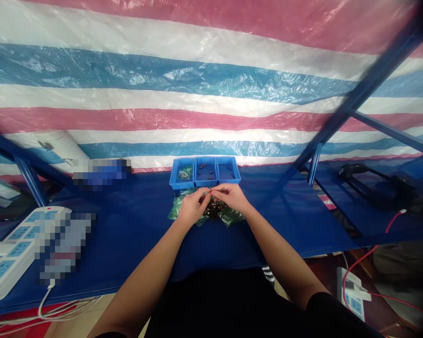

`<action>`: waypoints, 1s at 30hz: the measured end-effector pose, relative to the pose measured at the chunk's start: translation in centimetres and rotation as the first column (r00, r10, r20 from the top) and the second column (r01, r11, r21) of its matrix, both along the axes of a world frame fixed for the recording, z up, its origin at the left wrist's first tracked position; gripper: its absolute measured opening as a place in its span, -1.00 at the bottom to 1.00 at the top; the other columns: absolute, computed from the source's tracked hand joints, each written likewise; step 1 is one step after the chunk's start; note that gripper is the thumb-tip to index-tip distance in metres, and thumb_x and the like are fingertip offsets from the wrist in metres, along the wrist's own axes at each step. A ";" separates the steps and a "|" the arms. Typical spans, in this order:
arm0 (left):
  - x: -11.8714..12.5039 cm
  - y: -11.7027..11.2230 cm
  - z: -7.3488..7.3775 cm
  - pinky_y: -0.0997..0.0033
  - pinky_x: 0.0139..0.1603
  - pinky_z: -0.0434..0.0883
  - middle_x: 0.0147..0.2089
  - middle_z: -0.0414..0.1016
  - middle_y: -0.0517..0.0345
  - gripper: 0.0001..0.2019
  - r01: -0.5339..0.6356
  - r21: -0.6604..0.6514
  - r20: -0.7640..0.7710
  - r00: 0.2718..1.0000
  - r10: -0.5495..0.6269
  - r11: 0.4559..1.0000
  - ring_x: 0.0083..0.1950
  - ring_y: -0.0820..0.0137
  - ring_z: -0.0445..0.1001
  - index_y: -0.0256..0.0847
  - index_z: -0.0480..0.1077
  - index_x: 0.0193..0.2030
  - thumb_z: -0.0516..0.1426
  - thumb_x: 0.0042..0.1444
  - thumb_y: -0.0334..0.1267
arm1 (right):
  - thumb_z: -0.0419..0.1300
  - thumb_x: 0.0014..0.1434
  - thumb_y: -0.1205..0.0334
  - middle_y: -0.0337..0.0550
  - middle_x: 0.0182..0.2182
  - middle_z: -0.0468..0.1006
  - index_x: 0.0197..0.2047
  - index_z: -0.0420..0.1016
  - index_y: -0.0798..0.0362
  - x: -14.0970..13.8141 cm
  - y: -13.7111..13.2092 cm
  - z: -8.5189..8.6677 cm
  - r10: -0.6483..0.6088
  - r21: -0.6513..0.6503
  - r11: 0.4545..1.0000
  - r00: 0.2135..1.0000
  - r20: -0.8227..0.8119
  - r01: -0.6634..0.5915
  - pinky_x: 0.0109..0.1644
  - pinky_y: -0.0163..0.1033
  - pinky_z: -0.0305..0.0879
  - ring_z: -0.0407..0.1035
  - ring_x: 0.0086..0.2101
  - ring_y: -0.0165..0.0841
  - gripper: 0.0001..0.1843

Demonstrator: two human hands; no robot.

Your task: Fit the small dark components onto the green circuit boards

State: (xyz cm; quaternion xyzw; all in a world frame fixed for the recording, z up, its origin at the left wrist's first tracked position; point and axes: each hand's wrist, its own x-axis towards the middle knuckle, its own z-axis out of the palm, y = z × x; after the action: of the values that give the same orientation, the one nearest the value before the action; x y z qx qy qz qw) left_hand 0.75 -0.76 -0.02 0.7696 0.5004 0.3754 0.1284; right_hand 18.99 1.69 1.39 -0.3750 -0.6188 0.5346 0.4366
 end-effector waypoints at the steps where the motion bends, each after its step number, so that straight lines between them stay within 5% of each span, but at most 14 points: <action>1: 0.0 0.0 -0.1 0.54 -0.41 0.30 -0.43 0.47 0.24 -0.77 -0.004 0.002 -0.006 1.000 0.004 1.000 -0.45 0.47 0.44 -0.12 0.38 -0.05 0.02 0.26 -0.11 | 0.30 0.03 0.00 -0.13 -0.37 0.62 -0.22 0.60 0.07 0.0 0.0 -0.1 -0.005 -0.006 1.000 1.000 0.002 0.005 -0.29 -0.23 0.45 0.49 -0.43 -0.35 -0.66; 30: 0.1 0.0 0.2 0.53 -0.38 0.32 -0.35 0.52 0.21 -0.75 -0.009 -0.027 -0.002 1.000 0.009 1.000 -0.41 0.45 0.47 -0.11 0.38 -0.05 -0.03 0.30 -0.11 | 0.31 0.02 0.00 -0.14 -0.33 0.61 -0.17 0.57 0.04 0.0 0.1 -0.4 -0.006 0.026 1.000 1.000 0.010 0.006 -0.24 -0.21 0.46 0.50 -0.40 -0.34 -0.64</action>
State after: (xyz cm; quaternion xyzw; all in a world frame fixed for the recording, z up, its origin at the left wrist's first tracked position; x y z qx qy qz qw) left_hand 0.85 -0.73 0.16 0.7660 0.5089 0.3683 0.1367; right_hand 18.94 1.75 1.02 -0.3737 -0.6267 0.5234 0.4400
